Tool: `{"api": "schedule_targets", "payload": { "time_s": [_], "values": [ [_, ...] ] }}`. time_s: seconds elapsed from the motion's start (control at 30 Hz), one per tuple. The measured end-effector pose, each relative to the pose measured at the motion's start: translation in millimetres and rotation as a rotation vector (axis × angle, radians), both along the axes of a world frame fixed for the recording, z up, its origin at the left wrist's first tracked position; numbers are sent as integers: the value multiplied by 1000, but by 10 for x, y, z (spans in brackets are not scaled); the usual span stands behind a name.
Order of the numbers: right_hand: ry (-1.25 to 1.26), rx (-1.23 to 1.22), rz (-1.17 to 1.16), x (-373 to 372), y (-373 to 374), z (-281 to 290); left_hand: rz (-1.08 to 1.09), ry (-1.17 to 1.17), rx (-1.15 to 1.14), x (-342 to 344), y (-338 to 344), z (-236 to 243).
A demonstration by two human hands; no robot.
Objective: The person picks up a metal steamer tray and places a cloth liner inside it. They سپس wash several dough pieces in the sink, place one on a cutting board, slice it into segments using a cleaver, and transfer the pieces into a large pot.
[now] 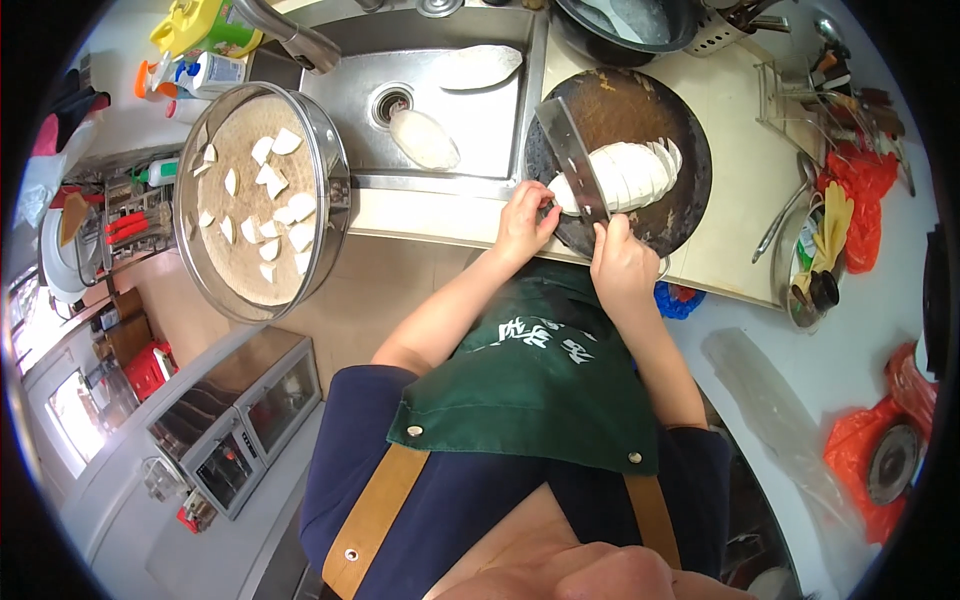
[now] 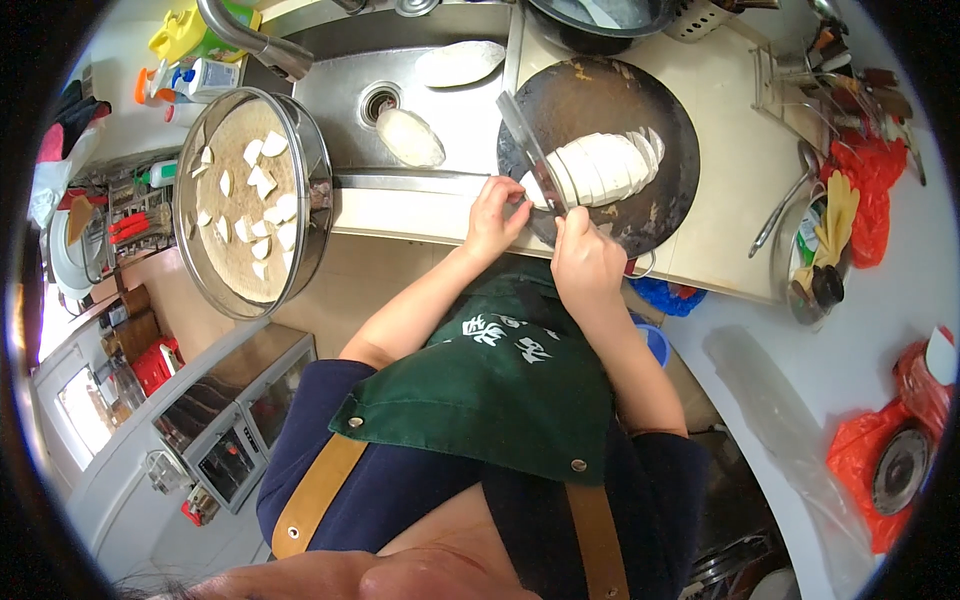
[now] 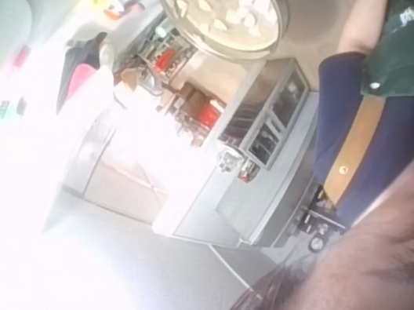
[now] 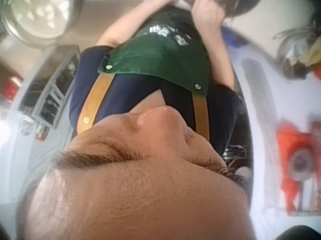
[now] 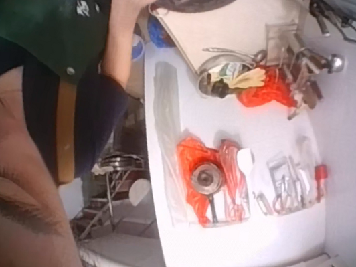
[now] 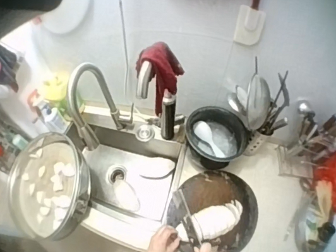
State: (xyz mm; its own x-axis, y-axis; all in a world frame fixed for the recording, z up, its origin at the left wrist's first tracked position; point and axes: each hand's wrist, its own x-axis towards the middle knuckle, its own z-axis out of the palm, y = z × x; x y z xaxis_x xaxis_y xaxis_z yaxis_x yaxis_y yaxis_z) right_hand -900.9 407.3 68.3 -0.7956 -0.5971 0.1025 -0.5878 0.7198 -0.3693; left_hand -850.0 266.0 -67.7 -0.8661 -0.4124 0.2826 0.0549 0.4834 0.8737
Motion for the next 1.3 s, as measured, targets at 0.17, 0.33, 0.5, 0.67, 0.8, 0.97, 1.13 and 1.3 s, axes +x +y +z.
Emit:
{"api": "schedule_targets", "payload": {
  "time_s": [0.17,0.33,0.5,0.67,0.8,0.97,1.13,1.3],
  "values": [
    [-25,22,-2,62,-14,-133,8,6,7,15,-11,-10],
    [-6,255,14,104,67,-709,-35,11,-48,32,-1,-11],
    [-55,169,-14,25,68,-618,-31,-2,-47,15,-21,-24],
    [-16,-25,-90,-71,95,-92,-29,-45,3,-12,11,-7],
    [36,-131,-125,-350,448,108,-43,-41,-35,-43,1,17],
    [121,-80,130,-899,990,257,45,-25,-71,-141,-91,411],
    [267,41,517,-1455,1035,341,44,136,-139,-378,-252,1034],
    [213,-14,708,-1725,846,227,18,122,-267,-325,-113,1212]
  ]
}}
